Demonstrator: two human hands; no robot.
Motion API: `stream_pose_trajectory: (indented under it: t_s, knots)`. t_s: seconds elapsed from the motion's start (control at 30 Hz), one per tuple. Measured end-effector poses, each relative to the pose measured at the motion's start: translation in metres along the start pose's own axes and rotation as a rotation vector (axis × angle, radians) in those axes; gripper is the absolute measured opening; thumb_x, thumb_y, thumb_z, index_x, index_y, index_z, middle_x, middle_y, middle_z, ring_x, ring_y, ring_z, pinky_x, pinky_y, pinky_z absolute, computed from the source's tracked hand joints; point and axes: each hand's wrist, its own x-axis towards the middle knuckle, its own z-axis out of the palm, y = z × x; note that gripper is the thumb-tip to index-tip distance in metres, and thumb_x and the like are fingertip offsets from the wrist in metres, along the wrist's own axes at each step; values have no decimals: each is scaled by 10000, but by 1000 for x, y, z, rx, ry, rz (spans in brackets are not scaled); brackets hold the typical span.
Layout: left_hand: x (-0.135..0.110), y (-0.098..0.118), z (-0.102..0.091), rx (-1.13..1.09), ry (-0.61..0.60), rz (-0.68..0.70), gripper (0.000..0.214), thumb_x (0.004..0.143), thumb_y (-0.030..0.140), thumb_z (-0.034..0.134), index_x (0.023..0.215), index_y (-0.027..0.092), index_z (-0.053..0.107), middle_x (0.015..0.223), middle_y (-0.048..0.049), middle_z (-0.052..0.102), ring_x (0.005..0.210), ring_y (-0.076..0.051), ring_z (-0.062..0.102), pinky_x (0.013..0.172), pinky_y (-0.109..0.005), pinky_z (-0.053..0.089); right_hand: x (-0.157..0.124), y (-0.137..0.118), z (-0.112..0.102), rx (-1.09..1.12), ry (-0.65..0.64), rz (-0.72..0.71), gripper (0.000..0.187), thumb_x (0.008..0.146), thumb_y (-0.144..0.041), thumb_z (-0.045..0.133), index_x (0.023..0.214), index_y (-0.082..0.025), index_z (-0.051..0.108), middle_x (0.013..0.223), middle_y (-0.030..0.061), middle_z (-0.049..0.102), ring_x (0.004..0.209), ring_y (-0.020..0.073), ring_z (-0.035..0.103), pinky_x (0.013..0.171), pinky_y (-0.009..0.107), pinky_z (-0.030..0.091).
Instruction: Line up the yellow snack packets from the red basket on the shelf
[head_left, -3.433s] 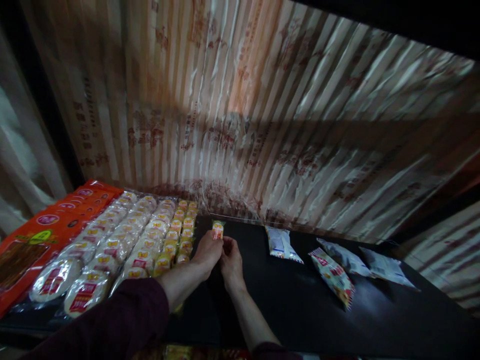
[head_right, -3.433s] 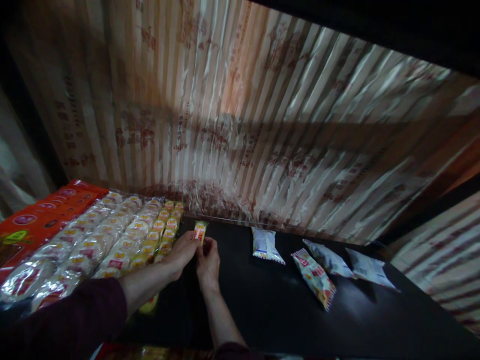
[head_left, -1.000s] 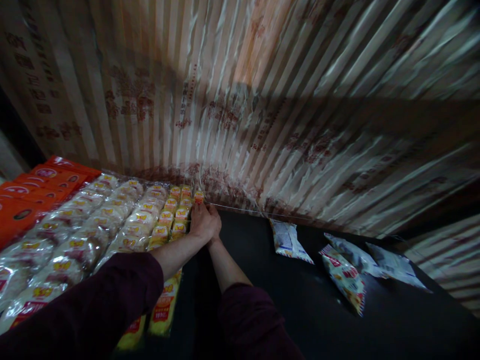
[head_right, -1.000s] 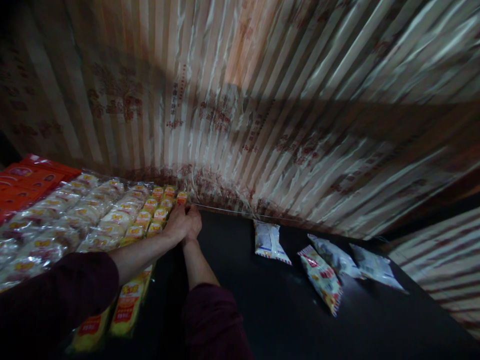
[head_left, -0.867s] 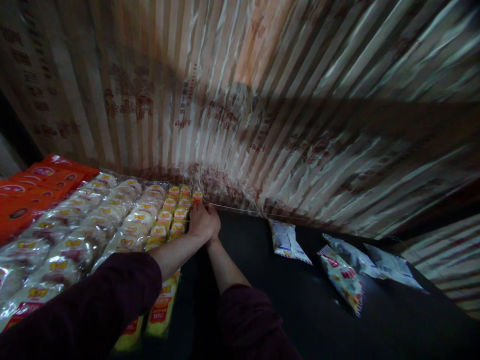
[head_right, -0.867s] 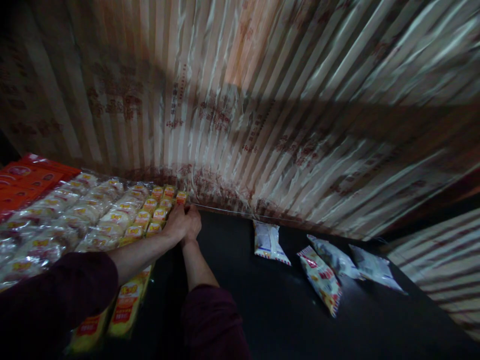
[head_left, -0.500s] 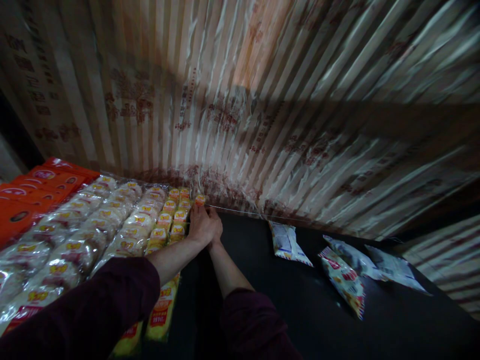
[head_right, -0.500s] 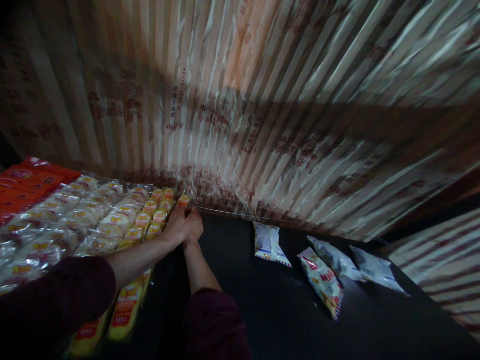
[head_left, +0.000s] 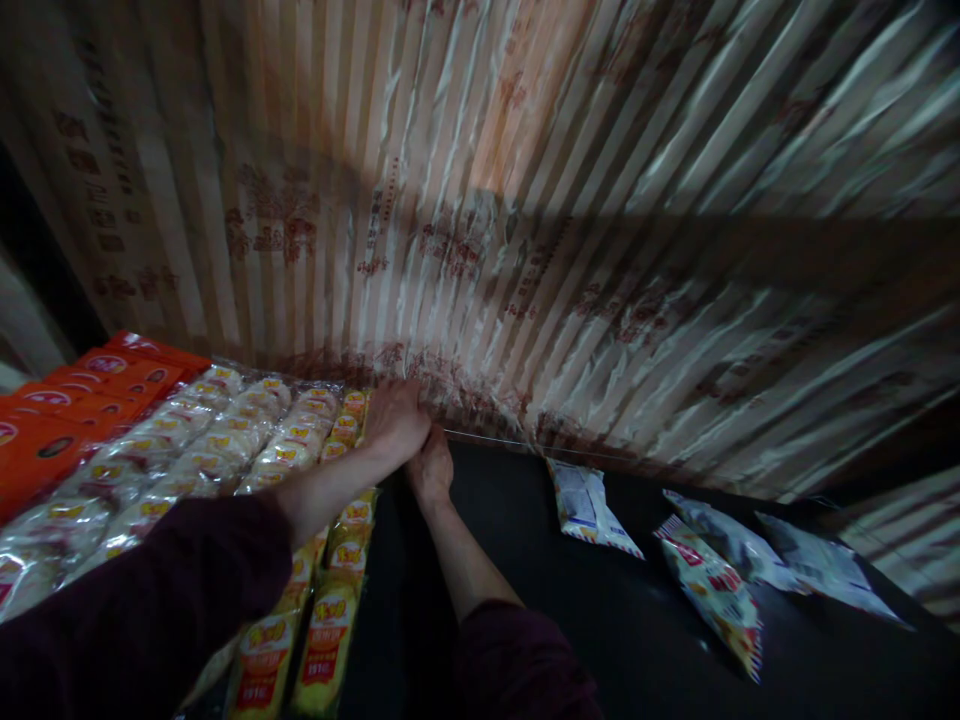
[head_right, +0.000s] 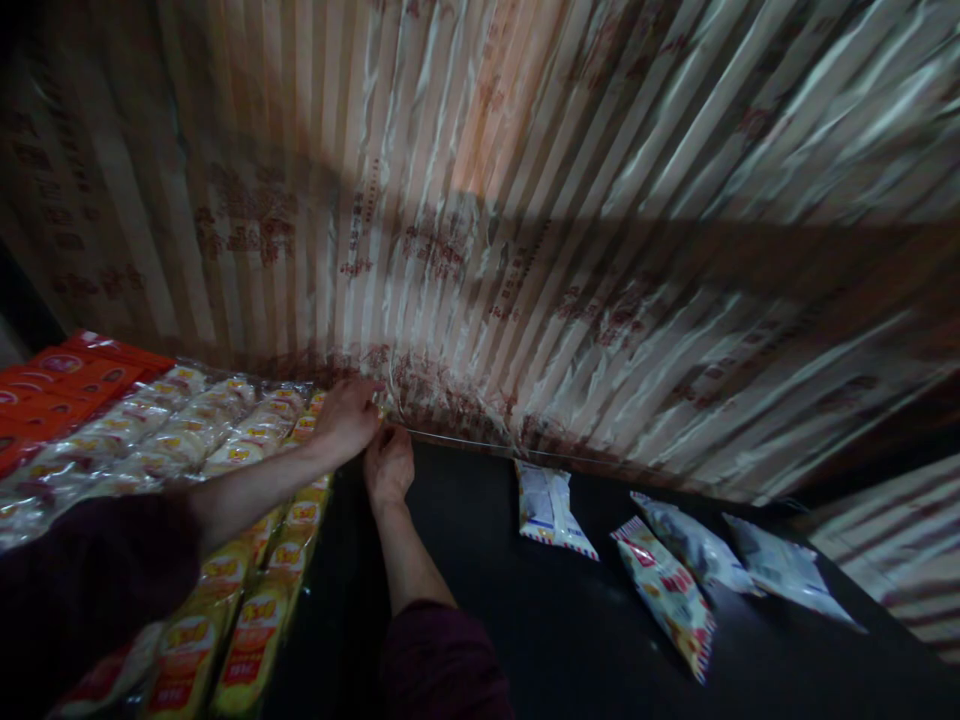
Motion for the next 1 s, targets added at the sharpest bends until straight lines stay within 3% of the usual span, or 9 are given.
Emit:
stream_pose_trajectory:
  t_s: [0.17,0.3,0.57,0.67,1.0]
  knots:
    - [44,-51,1,276,-59,18,351,867,250,388,1095,212,652,1276,-77,594,1356,-320,288,1081,-536,197,-1,-9,-4,30,-21,56,285,904,-301,420,1091,-149,572,1073,117,665,990,224,629,825,305,449]
    - [55,-71,6,350,-127,92,426,927,339,279,1173,232,610,1321,-69,565,1370,-331,266,1079,-593,143,0,-9,-4,1,-48,70,330,918,-331,399,1155,-154,545,1108,122,656,1023,230,617,834,321,442]
    - [63,-70,11,372,-288,78,574,951,410,180,942,220,721,1155,-95,675,1219,-316,490,1061,-638,141,2,-12,-2,-59,-72,87,303,912,-329,408,1146,-191,544,1070,107,679,967,237,642,786,330,455]
    - [64,-71,11,367,-331,73,613,948,441,146,969,216,716,1138,-114,681,1136,-313,565,1046,-655,152,2,-12,-2,-74,-72,77,304,905,-308,422,1157,-186,540,1086,112,674,980,236,639,790,325,456]
    - [59,-61,2,363,-347,31,622,945,440,122,1030,189,684,1140,-142,675,1131,-306,580,1052,-642,159,3,-12,2,-64,-53,83,302,892,-266,426,1156,-170,535,1027,112,690,920,235,653,778,323,459]
